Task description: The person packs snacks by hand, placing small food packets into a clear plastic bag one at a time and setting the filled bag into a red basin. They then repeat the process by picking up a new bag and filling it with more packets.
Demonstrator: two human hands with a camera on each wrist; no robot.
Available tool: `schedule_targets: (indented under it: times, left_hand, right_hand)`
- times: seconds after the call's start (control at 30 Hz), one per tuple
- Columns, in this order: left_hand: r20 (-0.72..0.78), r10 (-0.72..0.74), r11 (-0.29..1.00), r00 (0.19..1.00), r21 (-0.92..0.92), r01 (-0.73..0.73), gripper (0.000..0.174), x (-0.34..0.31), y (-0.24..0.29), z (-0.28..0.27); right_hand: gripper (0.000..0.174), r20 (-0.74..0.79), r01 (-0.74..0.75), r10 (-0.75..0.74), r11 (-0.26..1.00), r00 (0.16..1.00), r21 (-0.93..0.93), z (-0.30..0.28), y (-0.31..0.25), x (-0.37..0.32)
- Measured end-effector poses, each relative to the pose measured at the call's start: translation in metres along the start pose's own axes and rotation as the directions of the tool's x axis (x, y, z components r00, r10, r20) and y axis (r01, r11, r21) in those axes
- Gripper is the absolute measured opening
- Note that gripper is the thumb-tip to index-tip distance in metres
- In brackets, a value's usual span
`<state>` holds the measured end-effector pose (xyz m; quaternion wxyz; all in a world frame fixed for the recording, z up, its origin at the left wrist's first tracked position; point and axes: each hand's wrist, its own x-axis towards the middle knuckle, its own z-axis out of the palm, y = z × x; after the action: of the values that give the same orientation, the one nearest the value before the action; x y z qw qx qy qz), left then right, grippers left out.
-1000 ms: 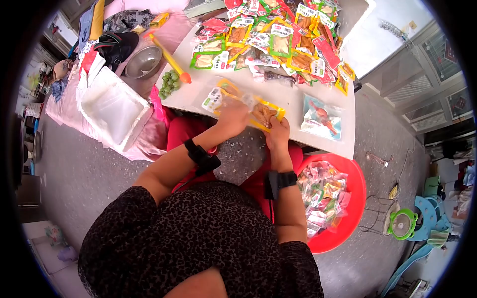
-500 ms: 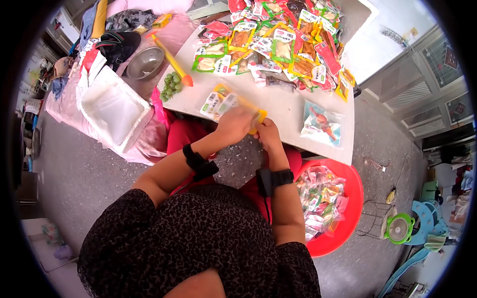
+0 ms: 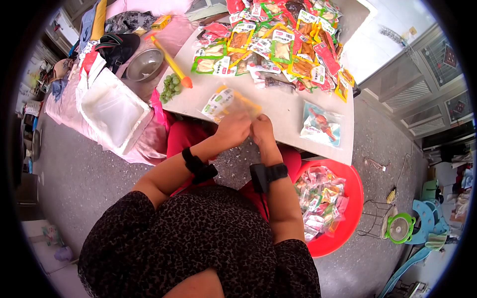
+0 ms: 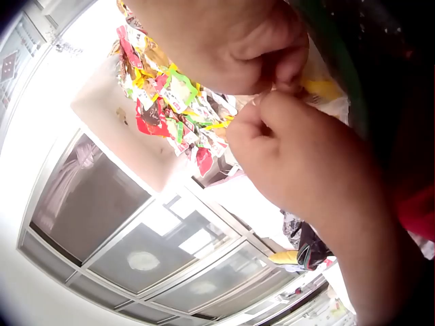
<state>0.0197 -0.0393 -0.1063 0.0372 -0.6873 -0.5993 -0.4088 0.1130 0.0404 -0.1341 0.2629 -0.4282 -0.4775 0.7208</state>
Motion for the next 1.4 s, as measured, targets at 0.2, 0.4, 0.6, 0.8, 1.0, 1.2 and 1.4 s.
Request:
schedule_targets:
  times: [0.2,0.4,0.6,0.8,1.0,1.2,1.4]
  left_hand:
    - [0.0,0.046,0.999,0.999,-0.011,-0.046,0.007,-0.003,-0.002,-0.002]
    - [0.069,-0.001,0.996,0.998,0.084,-0.004,0.007,-0.001,-0.006,-0.002]
    - [-0.011,0.04,0.998,0.999,0.054,-0.039,0.02,-0.006,0.002,-0.018]
    - [0.2,0.093,0.969,0.975,0.205,-0.135,0.055,-0.033,-0.004,-0.025]
    - [0.245,0.168,0.915,0.955,0.32,-0.243,0.052,-0.047,-0.017,-0.016]
    - [0.157,0.21,0.912,0.965,0.325,-0.251,0.026,-0.037,-0.02,-0.024]
    - [0.073,0.281,0.946,0.957,0.149,-0.289,0.017,-0.01,-0.021,-0.053]
  right_hand:
    - [0.009,0.177,-0.079,0.076,0.997,0.981,0.009,-0.012,0.0,-0.001]
    - [0.023,0.171,-0.024,-0.077,0.852,0.982,0.523,0.019,0.008,0.008]
    - [0.017,0.241,-0.042,-0.062,0.913,0.968,0.405,0.005,0.017,0.012]
    - [0.014,0.01,-0.056,0.055,0.982,0.998,0.183,-0.027,0.001,-0.014]
    - [0.017,-0.099,-0.013,0.028,0.988,0.995,0.153,-0.036,-0.012,-0.027]
    - [0.021,-0.097,0.103,-0.098,0.994,0.99,0.039,-0.035,-0.005,-0.031]
    - [0.026,0.009,0.546,-0.738,0.491,0.675,-0.679,-0.029,-0.015,-0.036]
